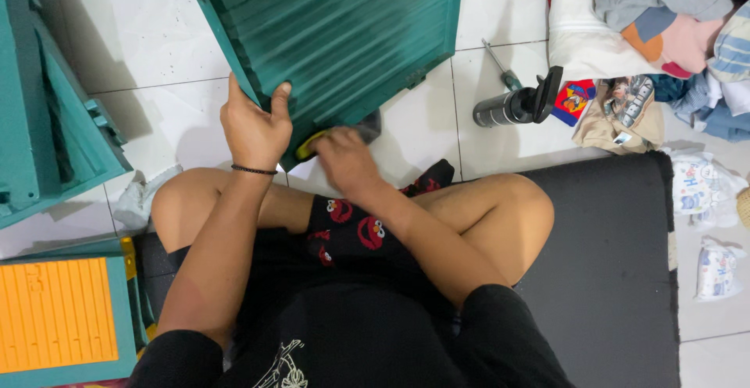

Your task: The person sits on the floor and wipes the green plastic panels of a collapsible storage box with a yellow cloth, turning panels over to clean both sides, then folds the side panels up and clips them together to assemble the box.

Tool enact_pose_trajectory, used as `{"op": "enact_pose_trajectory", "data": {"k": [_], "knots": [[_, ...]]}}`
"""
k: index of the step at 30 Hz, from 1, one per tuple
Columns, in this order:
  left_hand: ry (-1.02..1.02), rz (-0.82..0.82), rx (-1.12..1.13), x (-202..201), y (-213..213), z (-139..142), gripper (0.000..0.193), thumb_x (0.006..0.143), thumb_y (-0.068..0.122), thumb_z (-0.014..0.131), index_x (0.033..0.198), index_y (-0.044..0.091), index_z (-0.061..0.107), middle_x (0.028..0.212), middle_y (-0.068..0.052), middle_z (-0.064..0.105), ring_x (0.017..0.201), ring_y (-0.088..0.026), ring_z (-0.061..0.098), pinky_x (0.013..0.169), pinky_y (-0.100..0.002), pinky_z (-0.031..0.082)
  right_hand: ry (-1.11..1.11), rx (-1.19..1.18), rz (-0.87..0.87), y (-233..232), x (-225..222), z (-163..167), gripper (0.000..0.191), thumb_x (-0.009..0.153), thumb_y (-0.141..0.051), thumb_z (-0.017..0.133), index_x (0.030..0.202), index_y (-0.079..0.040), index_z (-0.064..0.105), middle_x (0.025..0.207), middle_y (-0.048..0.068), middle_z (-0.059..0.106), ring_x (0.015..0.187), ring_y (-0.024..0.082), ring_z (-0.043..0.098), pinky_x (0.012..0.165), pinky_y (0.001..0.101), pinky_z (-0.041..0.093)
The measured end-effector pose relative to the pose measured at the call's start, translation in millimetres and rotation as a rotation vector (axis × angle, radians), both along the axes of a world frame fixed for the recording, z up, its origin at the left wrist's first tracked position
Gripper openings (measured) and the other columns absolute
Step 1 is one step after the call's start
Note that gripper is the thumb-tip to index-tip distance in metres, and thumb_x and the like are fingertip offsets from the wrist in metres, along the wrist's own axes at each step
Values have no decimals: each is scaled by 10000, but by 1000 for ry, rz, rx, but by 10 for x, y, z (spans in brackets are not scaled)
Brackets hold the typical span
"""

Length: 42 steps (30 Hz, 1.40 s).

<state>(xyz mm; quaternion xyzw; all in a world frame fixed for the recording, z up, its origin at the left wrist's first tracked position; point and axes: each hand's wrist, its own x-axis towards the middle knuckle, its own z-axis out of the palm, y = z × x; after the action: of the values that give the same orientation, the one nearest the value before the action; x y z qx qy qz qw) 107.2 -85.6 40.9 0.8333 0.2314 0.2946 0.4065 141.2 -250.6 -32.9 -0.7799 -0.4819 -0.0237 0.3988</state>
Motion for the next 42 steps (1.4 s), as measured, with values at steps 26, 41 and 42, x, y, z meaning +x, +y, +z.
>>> {"op": "enact_pose_trajectory", "data": {"k": [26,41,42], "knots": [[37,-55,21,7,159,91,333,969,35,777,1224,-59,584,890,-197,742,675,-324,724,652,-375,553,82,12,267,-8,131,-38,432,860,54,600,1273,-70,634,1218,148,662,1179,347,656,973,406,556],[117,1,73,-338,365,218,427,1007,130,837,1296,-51,580,833,-162,728,655,-276,711,619,-351,534,-239,-272,-110,-829,1787,-825,290,913,-23,547,1138,-16,731,1157,141,737,1085,340,700,1028,457,515],[117,-5,87,-341,349,232,417,1012,128,832,1295,-48,580,834,-160,727,676,-280,720,642,-355,545,-255,-230,-88,-823,1783,-821,282,914,-25,548,1128,-8,731,1164,142,732,1127,350,696,1032,439,522]]}}
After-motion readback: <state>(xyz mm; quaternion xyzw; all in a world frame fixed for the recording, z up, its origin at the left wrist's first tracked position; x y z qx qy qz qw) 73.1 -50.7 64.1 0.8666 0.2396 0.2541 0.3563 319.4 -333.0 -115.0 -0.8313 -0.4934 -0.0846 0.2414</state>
